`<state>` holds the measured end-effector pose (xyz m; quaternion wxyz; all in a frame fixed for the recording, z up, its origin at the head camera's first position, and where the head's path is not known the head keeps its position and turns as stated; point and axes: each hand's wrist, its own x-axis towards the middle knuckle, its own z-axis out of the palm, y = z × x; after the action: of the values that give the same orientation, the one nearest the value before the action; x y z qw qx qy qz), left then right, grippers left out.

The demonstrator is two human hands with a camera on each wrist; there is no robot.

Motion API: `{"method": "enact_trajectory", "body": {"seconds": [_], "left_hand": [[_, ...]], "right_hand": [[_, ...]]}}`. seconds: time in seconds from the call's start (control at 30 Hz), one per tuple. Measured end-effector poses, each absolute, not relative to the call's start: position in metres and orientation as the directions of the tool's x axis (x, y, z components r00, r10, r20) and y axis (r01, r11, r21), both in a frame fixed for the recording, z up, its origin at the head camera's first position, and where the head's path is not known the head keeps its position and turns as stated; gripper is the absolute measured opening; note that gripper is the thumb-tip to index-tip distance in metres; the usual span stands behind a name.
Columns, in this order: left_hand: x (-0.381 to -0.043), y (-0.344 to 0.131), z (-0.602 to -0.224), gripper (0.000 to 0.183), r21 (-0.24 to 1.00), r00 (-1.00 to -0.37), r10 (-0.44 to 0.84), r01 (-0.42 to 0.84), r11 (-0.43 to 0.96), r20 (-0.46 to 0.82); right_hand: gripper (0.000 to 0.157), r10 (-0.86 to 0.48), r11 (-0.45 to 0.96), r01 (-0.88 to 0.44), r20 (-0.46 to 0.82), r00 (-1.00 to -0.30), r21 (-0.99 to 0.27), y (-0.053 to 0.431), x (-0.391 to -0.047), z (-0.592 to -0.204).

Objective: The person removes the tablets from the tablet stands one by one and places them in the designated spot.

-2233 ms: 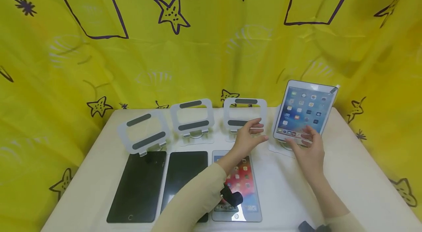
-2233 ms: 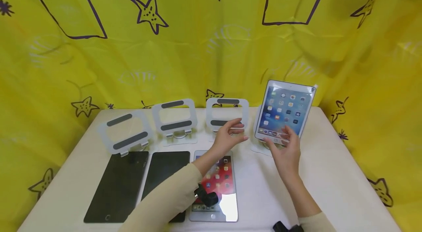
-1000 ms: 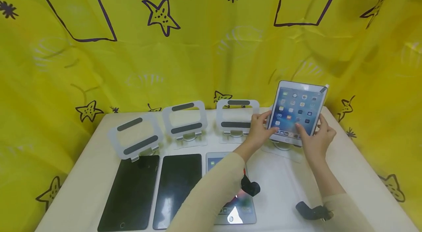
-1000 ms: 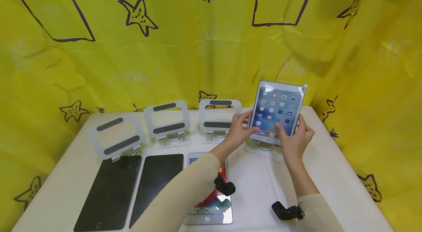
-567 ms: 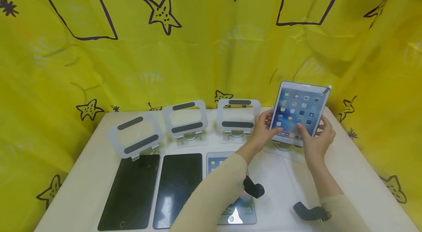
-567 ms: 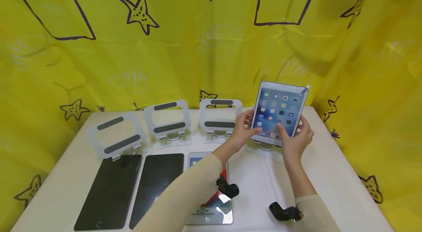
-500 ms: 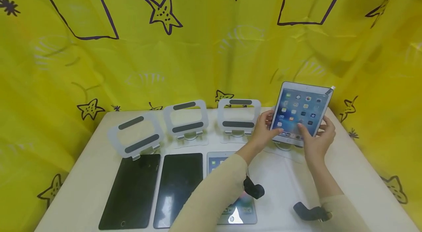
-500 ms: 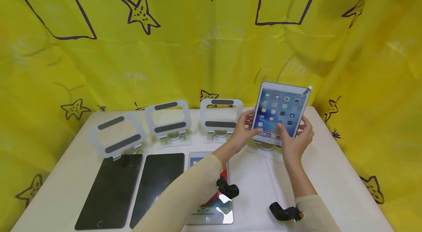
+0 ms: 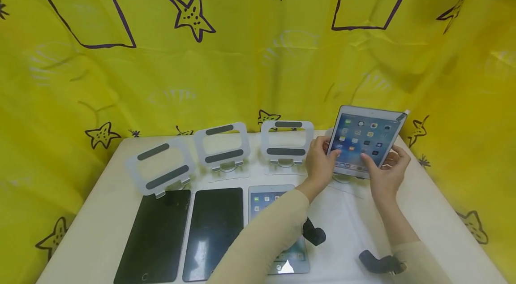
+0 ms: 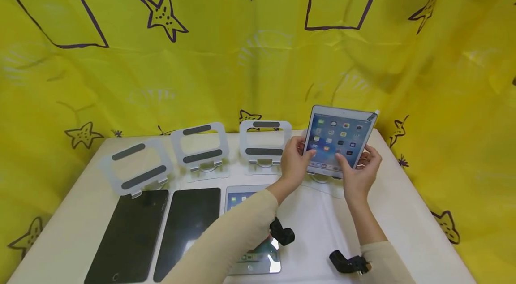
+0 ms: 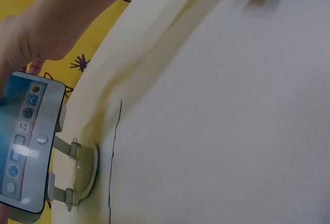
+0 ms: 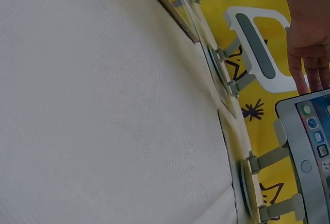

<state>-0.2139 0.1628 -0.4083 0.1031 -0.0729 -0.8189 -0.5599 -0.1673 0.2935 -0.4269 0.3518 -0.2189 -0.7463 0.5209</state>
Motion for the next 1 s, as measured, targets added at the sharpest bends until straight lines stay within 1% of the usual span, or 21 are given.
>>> {"method": "enact_trajectory", "body": {"seconds": [0.13, 0.2, 0.33, 0.43, 0.6, 0.73, 1.0], "left_hand": [[-0.214, 0.16, -0.404, 0.033, 0.889, -0.957, 0.044, 0.282, 0.362, 0.286], [-0.213, 0.159, -0.401, 0.034, 0.889, -0.956, 0.059, 0.29, 0.355, 0.289], [-0.211, 0.156, -0.396, 0.032, 0.878, -0.953, 0.067, 0.298, 0.374, 0.296], [-0.209, 0.153, -0.392, 0.033, 0.865, -0.946, 0.088, 0.32, 0.388, 0.311], [-0.206, 0.144, -0.384, 0.038, 0.874, -0.941, 0.127, 0.338, 0.35, 0.313], [-0.202, 0.135, -0.382, 0.04, 0.885, -0.942, 0.17, 0.332, 0.326, 0.291], [-0.196, 0.119, -0.378, 0.044, 0.892, -0.935, 0.24, 0.329, 0.309, 0.262]], "right_hand": [[0.066, 0.702, 0.345, -0.071, 0.308, -0.642, -0.936, 0.295, -0.164, -0.419], [0.067, 0.699, 0.35, -0.063, 0.306, -0.647, -0.935, 0.296, -0.162, -0.414], [0.067, 0.67, 0.396, -0.034, 0.314, -0.673, -0.917, 0.299, -0.158, -0.407], [0.065, 0.646, 0.418, -0.001, 0.298, -0.703, -0.909, 0.3, -0.154, -0.399], [0.068, 0.609, 0.415, 0.089, 0.204, -0.767, -0.905, 0.299, -0.151, -0.382], [0.072, 0.578, 0.436, 0.136, 0.161, -0.8, -0.89, 0.297, -0.147, -0.375], [0.073, 0.512, 0.493, 0.117, 0.18, -0.84, -0.862, 0.293, -0.139, -0.372]]}}
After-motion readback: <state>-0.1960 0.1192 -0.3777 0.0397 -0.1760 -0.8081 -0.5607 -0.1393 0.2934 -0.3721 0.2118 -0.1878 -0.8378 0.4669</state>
